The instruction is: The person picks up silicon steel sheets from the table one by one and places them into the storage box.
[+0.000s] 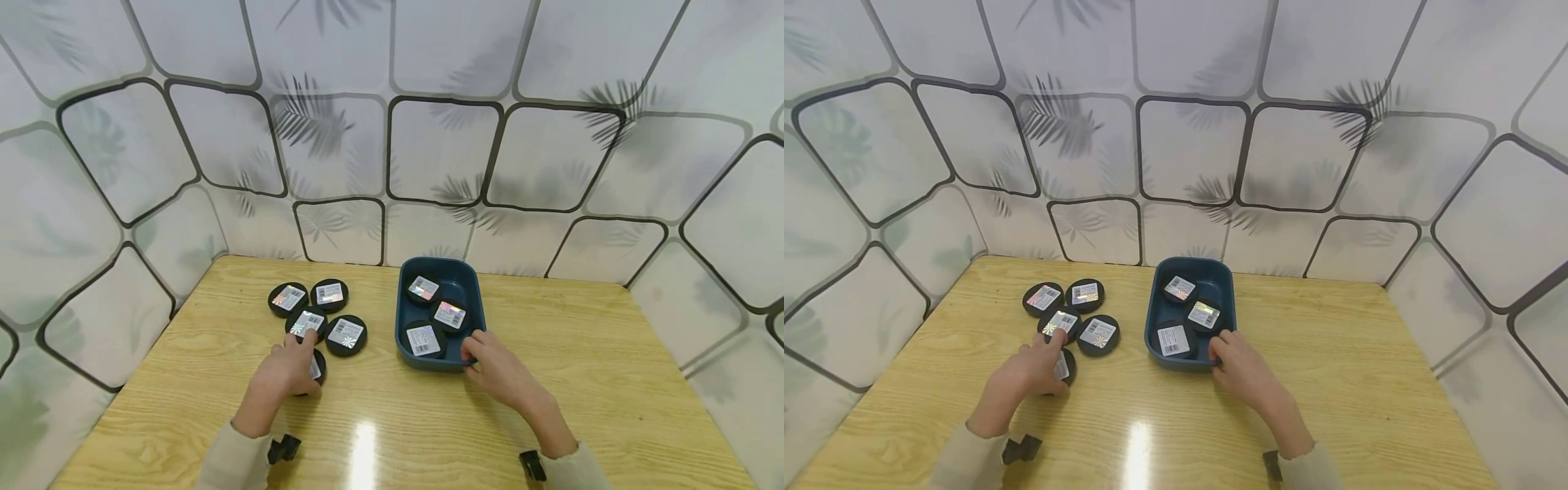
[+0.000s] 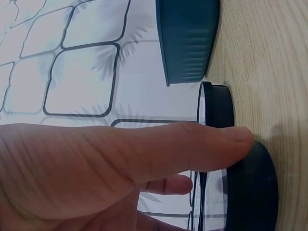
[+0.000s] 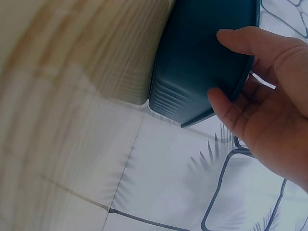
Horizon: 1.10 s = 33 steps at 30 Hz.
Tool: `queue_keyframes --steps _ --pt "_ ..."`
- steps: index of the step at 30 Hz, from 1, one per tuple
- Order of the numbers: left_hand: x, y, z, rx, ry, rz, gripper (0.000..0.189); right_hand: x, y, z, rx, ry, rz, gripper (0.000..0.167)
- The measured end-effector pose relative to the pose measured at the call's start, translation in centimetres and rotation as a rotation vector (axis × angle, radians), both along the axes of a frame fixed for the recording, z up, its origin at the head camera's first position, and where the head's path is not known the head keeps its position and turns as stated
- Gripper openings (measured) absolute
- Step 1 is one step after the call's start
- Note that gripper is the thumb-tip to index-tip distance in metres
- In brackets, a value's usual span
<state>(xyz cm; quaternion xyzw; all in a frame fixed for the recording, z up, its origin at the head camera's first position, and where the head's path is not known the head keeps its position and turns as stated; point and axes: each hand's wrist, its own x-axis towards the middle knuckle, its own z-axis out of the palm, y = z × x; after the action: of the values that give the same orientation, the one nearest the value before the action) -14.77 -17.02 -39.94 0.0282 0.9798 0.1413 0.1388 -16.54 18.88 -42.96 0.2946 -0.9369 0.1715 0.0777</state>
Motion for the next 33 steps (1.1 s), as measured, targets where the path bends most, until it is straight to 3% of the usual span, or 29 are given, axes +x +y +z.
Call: queue_keyframes --steps 22,33 --pt "-0.07 -0.10 -0.22 0.000 -0.018 -0.002 0.076 -0.05 -0.09 -0.10 0.024 -0.025 -0.027 0.030" --pt "-0.10 -0.08 0.08 0.027 0.022 -0.029 0.071 -0.16 0.03 -0.30 0.019 -0.026 -0.020 0.030"
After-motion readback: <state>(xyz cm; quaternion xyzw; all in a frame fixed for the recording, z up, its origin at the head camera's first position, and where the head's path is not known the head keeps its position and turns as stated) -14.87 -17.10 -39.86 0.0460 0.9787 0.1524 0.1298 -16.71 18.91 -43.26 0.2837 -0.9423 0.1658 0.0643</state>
